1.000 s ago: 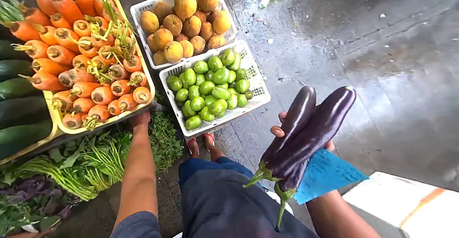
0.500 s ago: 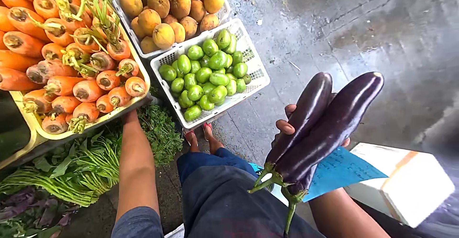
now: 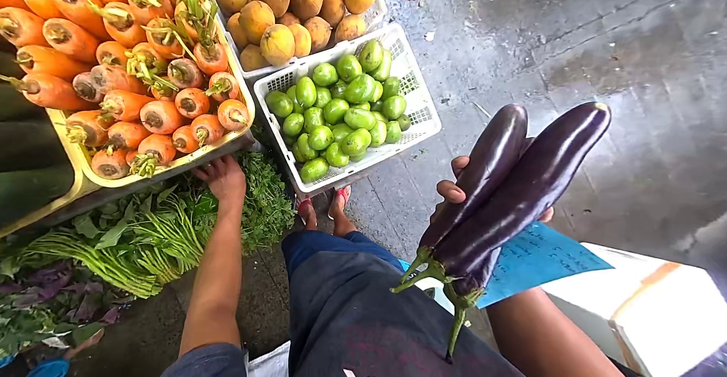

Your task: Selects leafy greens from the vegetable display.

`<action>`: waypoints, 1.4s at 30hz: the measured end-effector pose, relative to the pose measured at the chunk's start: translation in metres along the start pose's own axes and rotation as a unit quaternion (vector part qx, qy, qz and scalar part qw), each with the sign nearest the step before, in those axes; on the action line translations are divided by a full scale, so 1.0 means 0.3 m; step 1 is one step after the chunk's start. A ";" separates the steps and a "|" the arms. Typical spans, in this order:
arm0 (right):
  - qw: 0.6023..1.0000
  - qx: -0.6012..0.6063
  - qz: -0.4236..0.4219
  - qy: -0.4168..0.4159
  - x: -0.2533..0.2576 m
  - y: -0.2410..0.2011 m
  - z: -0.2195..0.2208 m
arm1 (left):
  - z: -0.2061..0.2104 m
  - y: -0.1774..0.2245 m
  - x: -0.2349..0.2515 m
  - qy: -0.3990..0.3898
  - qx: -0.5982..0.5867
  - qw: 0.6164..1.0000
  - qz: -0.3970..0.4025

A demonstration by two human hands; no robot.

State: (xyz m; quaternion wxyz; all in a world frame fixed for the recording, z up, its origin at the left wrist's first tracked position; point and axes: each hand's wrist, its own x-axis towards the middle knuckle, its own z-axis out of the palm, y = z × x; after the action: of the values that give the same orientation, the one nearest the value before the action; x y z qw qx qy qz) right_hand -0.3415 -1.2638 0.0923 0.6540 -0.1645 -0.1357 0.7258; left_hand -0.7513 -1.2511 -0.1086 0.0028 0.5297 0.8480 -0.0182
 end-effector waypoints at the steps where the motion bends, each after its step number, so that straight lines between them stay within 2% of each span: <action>1: 0.999 -0.004 0.025 -0.037 0.009 -0.016 -0.036 | 0.019 -0.014 -0.032 0.015 -0.001 0.999 0.033; 2: 0.997 -0.002 0.044 -0.057 0.021 -0.025 -0.052 | 0.031 -0.022 -0.060 0.011 -0.001 0.999 0.050; 4: 0.998 0.011 0.046 -0.045 0.030 -0.022 -0.033 | 0.030 -0.022 -0.108 -0.020 -0.017 0.998 0.058; 8: 0.998 -0.016 0.039 -0.041 0.036 -0.030 -0.035 | -0.033 0.006 -0.145 -0.087 -0.033 0.995 0.018; 13: 0.999 -0.008 0.042 -0.006 0.046 -0.035 -0.037 | -0.077 0.075 -0.017 -0.062 -0.025 0.997 -0.028; 16: 0.999 0.020 0.015 0.031 0.048 0.009 0.038 | -0.089 0.090 0.074 -0.139 0.007 0.989 -0.056; 18: 0.999 0.010 -0.002 0.040 0.054 0.024 0.071 | -0.117 0.064 0.092 -0.166 0.013 0.984 -0.070; 21: 0.997 -0.011 -0.035 0.068 0.053 0.021 0.093 | -0.143 -0.036 0.023 -0.146 0.009 0.988 -0.051; 24: 0.999 0.027 -0.005 0.028 0.056 -0.020 0.034 | -0.147 -0.178 -0.087 -0.166 -0.015 0.986 -0.010; 26: 0.997 0.022 -0.001 0.067 0.061 -0.043 0.012 | -0.163 -0.241 -0.159 -0.191 -0.032 0.981 0.009; 28: 0.994 -0.013 0.005 0.111 0.079 -0.075 -0.048 | -0.196 -0.257 -0.227 -0.182 -0.023 0.983 0.007; 32: 0.990 -0.038 0.003 0.139 0.096 -0.071 -0.070 | -0.293 -0.230 -0.304 -0.138 -0.009 0.987 -0.078; 35: 0.990 -0.041 0.027 0.130 0.108 -0.063 -0.046 | -0.337 -0.279 -0.324 -0.044 -0.126 0.982 -0.131; 37: 0.994 -0.019 0.040 0.104 0.116 -0.070 -0.045 | -0.354 -0.339 -0.337 0.038 -0.266 0.948 -0.171; 38: 0.993 -0.017 0.036 0.108 0.121 -0.066 -0.021 | -0.368 -0.368 -0.343 0.076 -0.339 0.915 -0.204; 41: 0.994 0.031 0.068 0.080 0.143 -0.068 0.065 | -0.426 -0.460 -0.352 0.210 -0.523 0.764 -0.315; 42: 0.993 0.020 0.113 0.019 0.165 -0.092 0.034 | -0.453 -0.499 -0.361 0.247 -0.569 0.714 -0.323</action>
State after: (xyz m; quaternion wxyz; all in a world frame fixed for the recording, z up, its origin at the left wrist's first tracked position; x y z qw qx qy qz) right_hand -0.3253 -1.2113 0.1100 0.5733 -0.1793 -0.0892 0.7945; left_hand -0.8364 -1.4094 0.0340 0.0879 0.1073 0.7879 0.6000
